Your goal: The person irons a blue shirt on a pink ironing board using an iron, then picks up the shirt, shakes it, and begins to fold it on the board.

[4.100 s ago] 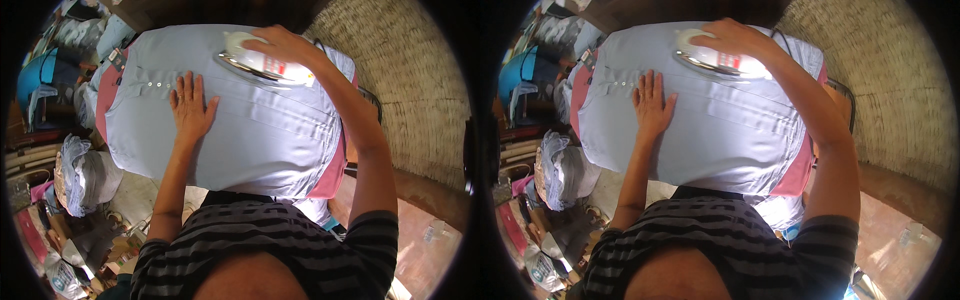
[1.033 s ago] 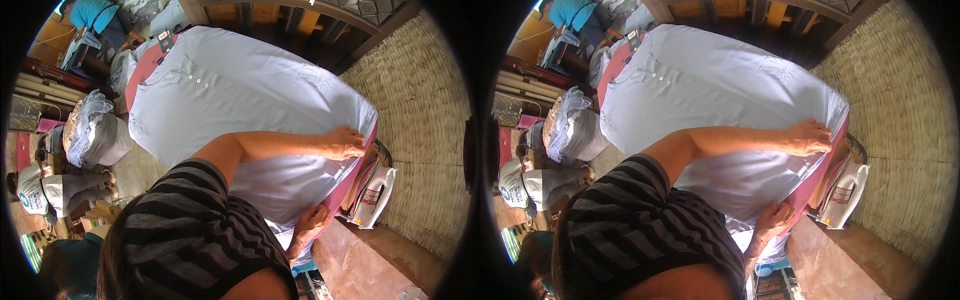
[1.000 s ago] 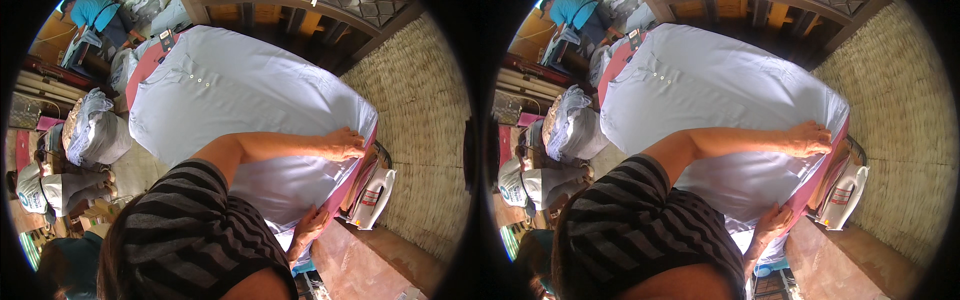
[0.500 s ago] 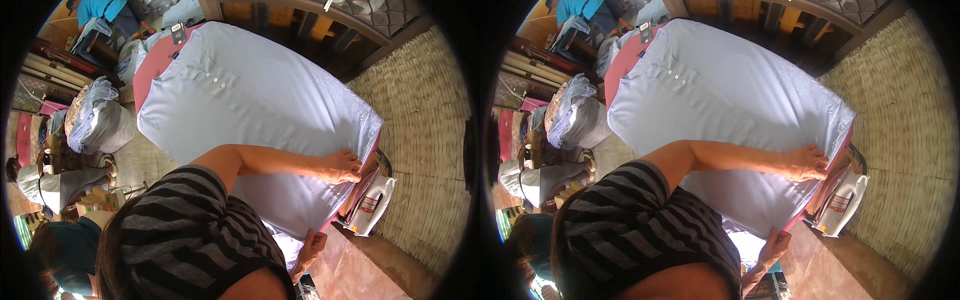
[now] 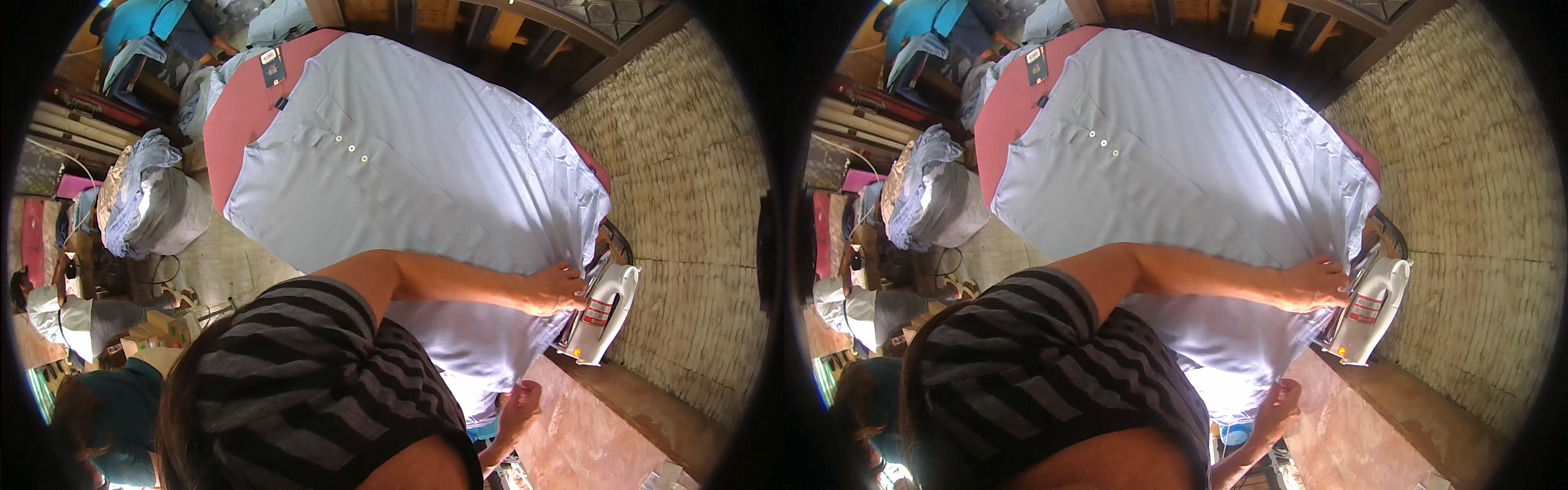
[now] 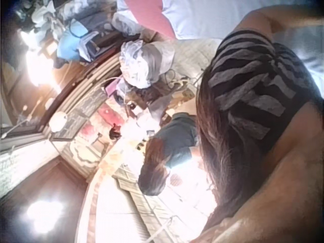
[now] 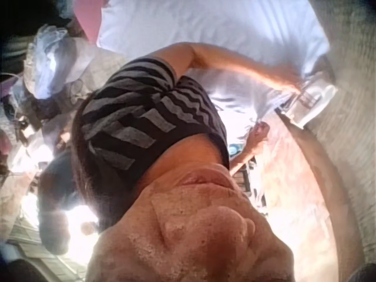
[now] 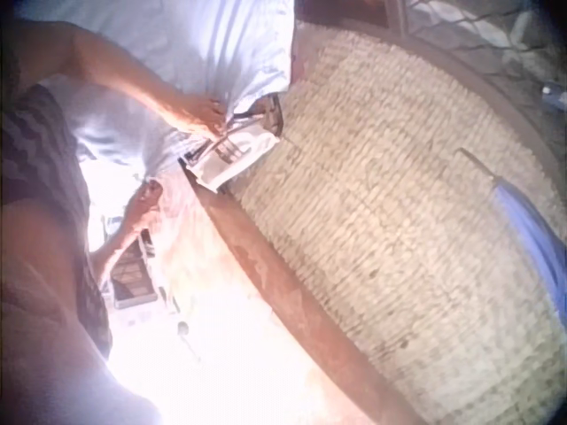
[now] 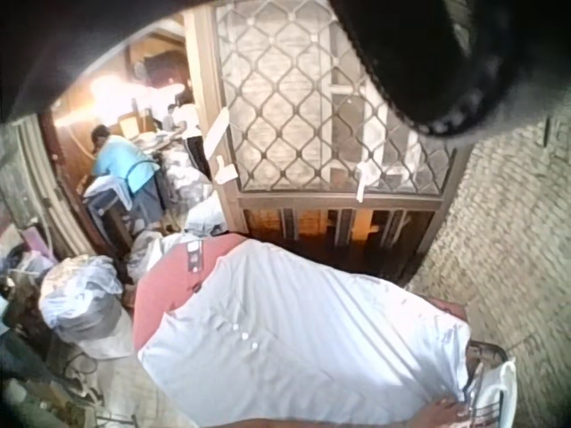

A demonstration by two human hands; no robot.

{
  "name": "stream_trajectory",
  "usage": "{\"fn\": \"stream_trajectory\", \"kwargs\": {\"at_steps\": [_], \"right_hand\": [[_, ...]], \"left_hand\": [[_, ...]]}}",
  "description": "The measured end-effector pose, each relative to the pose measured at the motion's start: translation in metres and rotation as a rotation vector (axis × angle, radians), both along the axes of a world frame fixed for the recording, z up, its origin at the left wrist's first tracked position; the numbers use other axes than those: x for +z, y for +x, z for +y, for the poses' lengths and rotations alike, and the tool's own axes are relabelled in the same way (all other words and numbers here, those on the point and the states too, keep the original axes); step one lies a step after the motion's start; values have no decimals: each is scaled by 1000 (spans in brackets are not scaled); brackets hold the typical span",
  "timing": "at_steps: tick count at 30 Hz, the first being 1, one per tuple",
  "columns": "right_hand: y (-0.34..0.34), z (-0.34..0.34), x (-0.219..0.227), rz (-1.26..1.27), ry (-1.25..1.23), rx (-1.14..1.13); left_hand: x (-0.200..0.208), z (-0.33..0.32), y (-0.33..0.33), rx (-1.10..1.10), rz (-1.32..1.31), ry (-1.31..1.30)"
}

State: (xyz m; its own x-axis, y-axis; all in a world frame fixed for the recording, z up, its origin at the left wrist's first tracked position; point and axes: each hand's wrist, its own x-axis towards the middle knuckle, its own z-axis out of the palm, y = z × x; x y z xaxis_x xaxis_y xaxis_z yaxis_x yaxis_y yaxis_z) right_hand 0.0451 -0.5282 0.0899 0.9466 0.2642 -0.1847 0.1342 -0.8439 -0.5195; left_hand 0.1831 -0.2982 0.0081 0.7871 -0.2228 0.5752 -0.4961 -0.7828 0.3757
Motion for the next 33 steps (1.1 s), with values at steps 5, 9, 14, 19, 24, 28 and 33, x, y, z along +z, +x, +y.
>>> {"fn": "stream_trajectory", "kwargs": {"at_steps": [5, 9, 14, 19, 24, 28, 33], "right_hand": [[78, 13, 55, -688, -164, -23], [149, 18, 39, -684, -82, 225], [195, 31, 34, -320, 102, 132], [231, 35, 14, 98, 321, -86], [213, 45, 53, -86, 341, -117], [179, 104, 124, -88, 149, 36], [150, 244, 146, -106, 96, 245]], "left_hand": [[38, 78, -57, 5, -16, -150], [51, 162, -118, 351, 66, -66], [35, 221, -188, 775, 202, 29], [45, 243, -192, 598, 154, -25], [41, 353, -210, 873, -35, -66], [24, 458, -227, 1190, -47, 67], [22, 512, -204, 1346, 142, 38]]}}
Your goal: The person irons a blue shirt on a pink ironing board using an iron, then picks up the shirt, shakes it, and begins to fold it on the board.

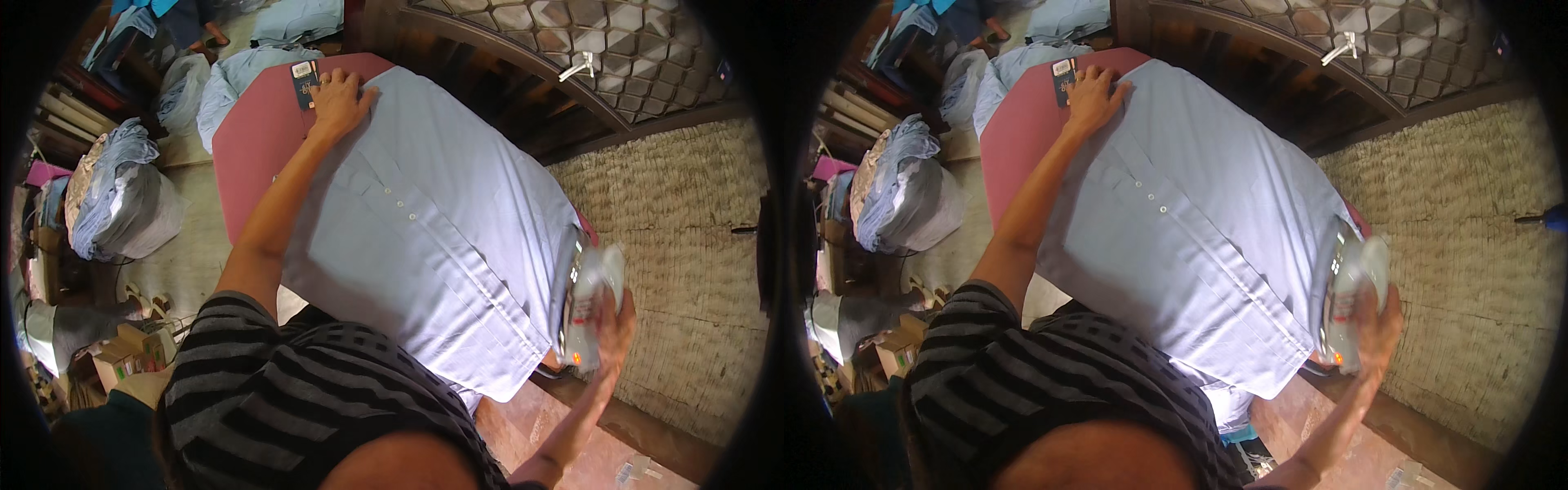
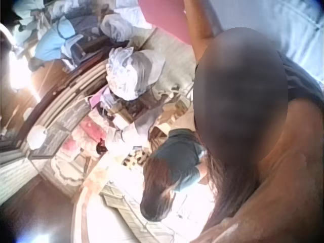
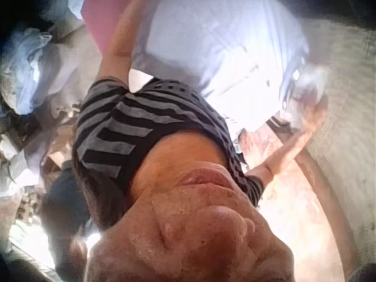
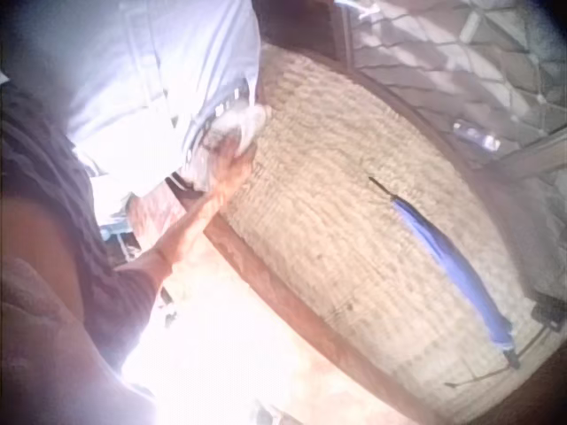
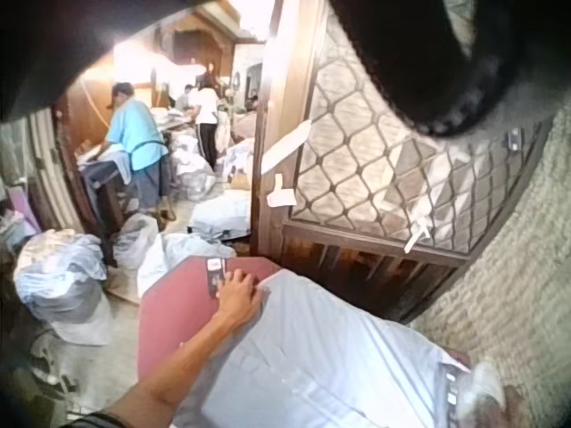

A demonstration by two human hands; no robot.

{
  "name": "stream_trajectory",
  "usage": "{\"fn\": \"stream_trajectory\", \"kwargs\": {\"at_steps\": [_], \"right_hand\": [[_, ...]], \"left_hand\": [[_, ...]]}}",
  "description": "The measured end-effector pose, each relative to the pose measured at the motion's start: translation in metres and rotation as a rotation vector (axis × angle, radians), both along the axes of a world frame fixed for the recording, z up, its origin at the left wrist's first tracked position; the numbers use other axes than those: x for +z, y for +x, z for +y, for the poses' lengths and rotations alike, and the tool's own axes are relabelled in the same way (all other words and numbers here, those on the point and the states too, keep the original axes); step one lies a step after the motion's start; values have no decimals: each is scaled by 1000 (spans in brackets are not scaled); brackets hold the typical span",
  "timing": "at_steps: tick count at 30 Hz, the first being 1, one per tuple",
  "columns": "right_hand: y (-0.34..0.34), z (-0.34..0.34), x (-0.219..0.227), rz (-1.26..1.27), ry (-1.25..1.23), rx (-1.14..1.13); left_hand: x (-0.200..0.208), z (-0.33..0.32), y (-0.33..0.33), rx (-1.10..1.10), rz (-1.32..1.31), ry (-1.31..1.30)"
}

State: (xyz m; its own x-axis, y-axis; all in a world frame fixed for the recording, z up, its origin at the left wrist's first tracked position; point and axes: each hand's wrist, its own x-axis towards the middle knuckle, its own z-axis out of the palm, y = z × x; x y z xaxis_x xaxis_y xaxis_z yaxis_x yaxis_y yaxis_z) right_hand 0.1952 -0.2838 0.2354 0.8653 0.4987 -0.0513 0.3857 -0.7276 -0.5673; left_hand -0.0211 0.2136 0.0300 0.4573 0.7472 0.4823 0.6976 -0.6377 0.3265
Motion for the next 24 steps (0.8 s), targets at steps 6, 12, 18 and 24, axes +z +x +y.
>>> {"fn": "stream_trajectory", "kwargs": {"at_steps": [6, 12, 18, 24], "right_hand": [[-17, 188, -57, -191, 88, 531], [-26, 328, -81, -271, 74, 765], [-19, 431, -82, -360, 36, 856], [-21, 412, -81, -236, -6, 848]], "left_hand": [[5, 16, 12, -73, -51, -179], [-18, 32, 1, -175, -446, -208], [-16, 31, 2, -226, -454, -150], [-20, 36, -9, -239, -454, -121]]}}
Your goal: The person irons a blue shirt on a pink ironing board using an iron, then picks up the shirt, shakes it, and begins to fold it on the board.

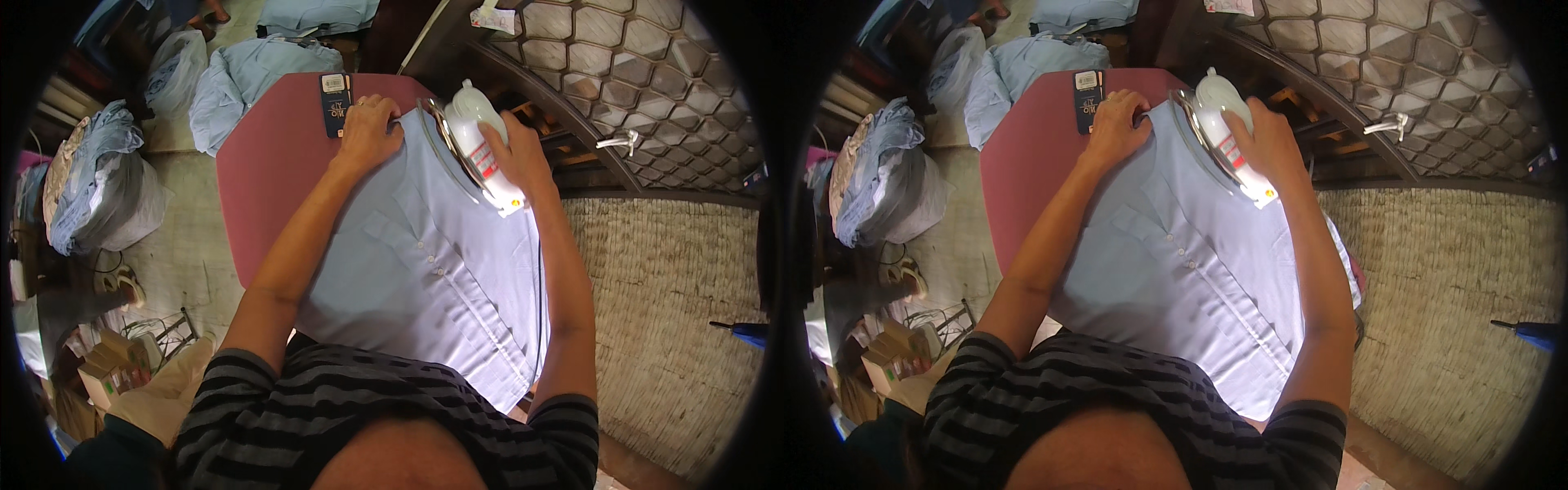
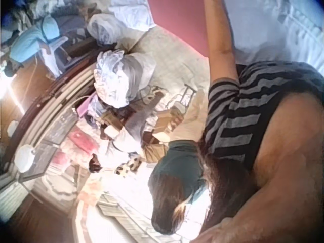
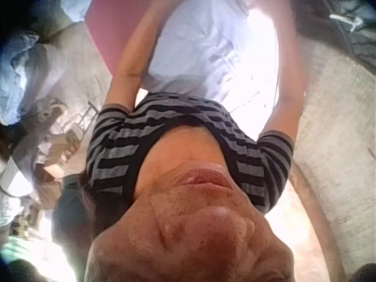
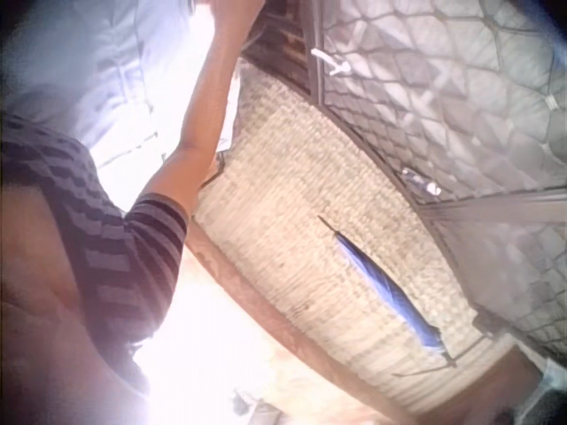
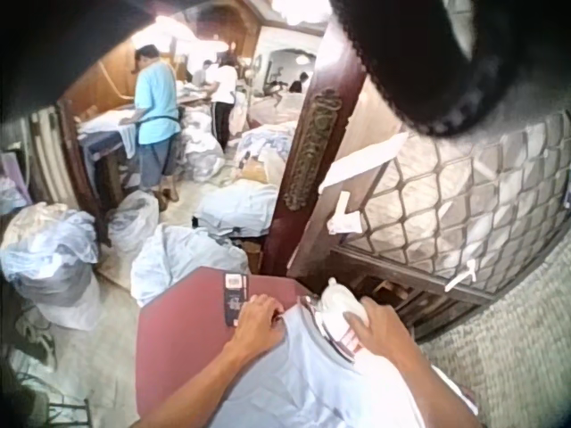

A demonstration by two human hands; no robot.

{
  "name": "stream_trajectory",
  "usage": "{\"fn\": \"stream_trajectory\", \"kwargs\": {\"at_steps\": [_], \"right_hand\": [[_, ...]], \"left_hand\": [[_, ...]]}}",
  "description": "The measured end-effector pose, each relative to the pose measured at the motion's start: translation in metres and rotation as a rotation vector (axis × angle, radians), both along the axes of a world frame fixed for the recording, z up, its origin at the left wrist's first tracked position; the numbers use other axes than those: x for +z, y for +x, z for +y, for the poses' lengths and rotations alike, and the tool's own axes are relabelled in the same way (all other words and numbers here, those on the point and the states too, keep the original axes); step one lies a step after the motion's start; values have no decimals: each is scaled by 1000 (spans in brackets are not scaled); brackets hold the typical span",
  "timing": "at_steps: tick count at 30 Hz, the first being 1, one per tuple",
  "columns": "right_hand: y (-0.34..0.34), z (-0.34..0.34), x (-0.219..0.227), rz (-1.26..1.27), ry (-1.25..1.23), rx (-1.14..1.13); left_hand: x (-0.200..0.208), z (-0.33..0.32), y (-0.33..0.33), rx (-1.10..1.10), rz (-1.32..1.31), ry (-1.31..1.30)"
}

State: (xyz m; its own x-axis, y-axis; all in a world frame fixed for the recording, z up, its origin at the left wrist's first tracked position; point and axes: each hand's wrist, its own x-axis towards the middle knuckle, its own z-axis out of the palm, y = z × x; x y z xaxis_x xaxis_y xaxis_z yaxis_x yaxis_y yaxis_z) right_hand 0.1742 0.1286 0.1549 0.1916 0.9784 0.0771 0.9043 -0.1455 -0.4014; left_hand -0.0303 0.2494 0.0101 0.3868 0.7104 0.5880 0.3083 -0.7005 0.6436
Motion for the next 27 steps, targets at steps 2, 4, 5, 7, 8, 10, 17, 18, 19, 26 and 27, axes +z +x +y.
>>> {"fn": "stream_trajectory", "kwargs": {"at_steps": [2, 4, 5, 7, 8, 10, 17, 18, 19, 26, 27], "right_hand": [[0, -10, 0, 37, 13, 3], [0, -1, 2, 13, 17, 33], [-1, 8, 0, -6, 39, 55], [-9, 31, -2, -56, 46, 76], [-11, 39, -3, -48, 46, 67], [-13, 51, -4, -32, 52, 54], [1, -16, 1, 145, -9, 29], [2, -22, 2, 195, -31, 36], [1, -26, 4, 238, -27, 59], [-10, 21, -8, -7, 107, 218], [-5, 29, -11, -25, 104, 212]], "left_hand": [[3, -1, 1, 21, -7, 1], [5, 1, 0, 32, -4, 4], [5, 2, -1, 27, 4, 1], [8, 1, -4, 24, 42, -35], [14, 0, -4, 18, 70, -67], [17, -2, -5, 11, 112, -107], [16, 5, -15, 11, 107, -186], [16, 7, -18, 13, 115, -177], [18, 8, -19, -4, 131, -229], [42, -24, -45, 15, 146, -129], [46, -40, -45, -19, 163, -139]]}}
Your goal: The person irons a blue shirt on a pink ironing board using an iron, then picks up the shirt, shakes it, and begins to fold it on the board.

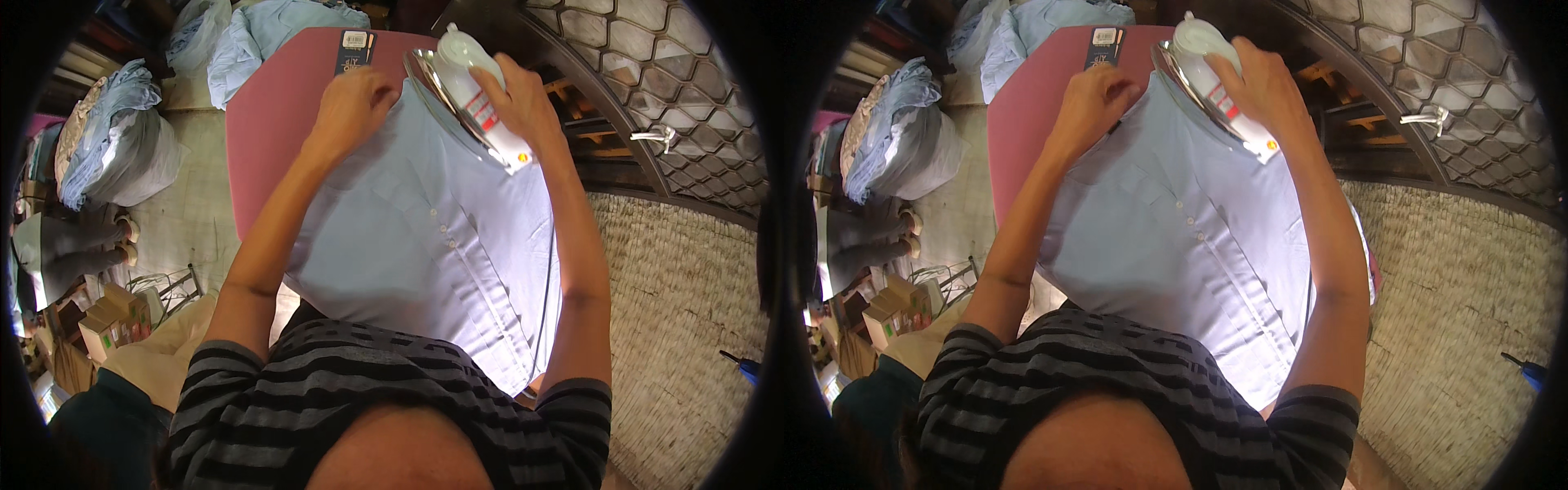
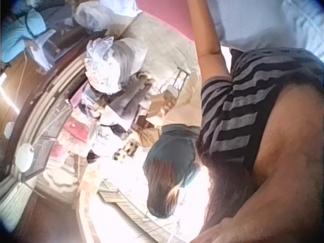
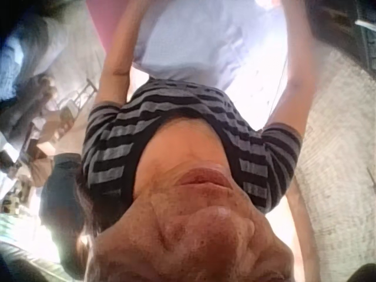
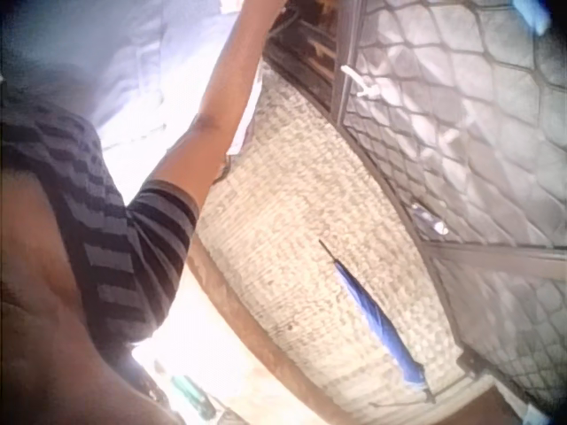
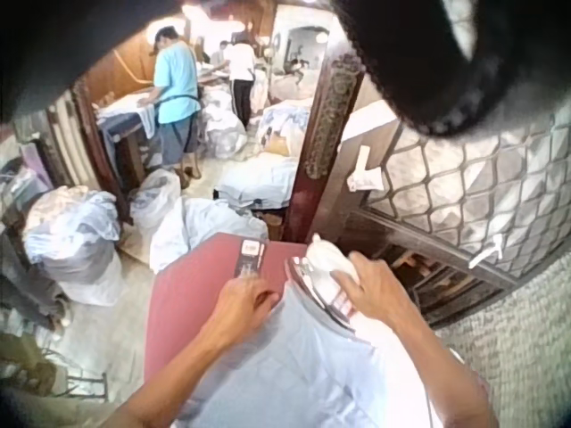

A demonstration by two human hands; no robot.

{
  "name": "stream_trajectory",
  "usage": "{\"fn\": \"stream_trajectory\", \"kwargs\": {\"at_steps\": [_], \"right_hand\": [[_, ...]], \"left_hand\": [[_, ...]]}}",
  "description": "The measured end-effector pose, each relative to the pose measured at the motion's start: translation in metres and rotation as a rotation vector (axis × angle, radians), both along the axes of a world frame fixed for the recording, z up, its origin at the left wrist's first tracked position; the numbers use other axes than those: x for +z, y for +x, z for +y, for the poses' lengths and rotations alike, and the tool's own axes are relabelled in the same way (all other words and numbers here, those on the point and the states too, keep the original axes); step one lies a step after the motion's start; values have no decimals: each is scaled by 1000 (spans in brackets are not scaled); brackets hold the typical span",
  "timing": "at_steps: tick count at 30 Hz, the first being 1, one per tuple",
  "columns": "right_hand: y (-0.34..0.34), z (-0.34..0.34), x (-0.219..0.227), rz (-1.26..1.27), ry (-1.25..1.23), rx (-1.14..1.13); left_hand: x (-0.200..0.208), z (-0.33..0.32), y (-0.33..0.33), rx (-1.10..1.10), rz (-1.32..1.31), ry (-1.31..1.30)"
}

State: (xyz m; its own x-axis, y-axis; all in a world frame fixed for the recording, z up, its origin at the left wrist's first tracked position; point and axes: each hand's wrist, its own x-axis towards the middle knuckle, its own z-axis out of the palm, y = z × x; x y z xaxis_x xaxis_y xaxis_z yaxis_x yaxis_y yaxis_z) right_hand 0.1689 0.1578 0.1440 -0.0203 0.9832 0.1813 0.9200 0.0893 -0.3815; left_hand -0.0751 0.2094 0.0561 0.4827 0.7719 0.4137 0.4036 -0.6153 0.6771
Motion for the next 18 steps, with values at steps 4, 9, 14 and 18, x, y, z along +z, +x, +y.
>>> {"fn": "stream_trajectory", "kwargs": {"at_steps": [4, 9, 14, 18], "right_hand": [[-5, 0, -1, 26, -88, -20], [1, -21, 0, 44, -128, 27], [0, 5, -6, -2, -81, 76], [-14, -11, -12, 44, -87, 62]], "left_hand": [[-20, -56, 0, -58, 49, 74], [-28, -79, 8, 125, 158, 184], [-26, -79, 10, 102, 148, 73], [-32, -77, 2, 99, 61, -34]]}}
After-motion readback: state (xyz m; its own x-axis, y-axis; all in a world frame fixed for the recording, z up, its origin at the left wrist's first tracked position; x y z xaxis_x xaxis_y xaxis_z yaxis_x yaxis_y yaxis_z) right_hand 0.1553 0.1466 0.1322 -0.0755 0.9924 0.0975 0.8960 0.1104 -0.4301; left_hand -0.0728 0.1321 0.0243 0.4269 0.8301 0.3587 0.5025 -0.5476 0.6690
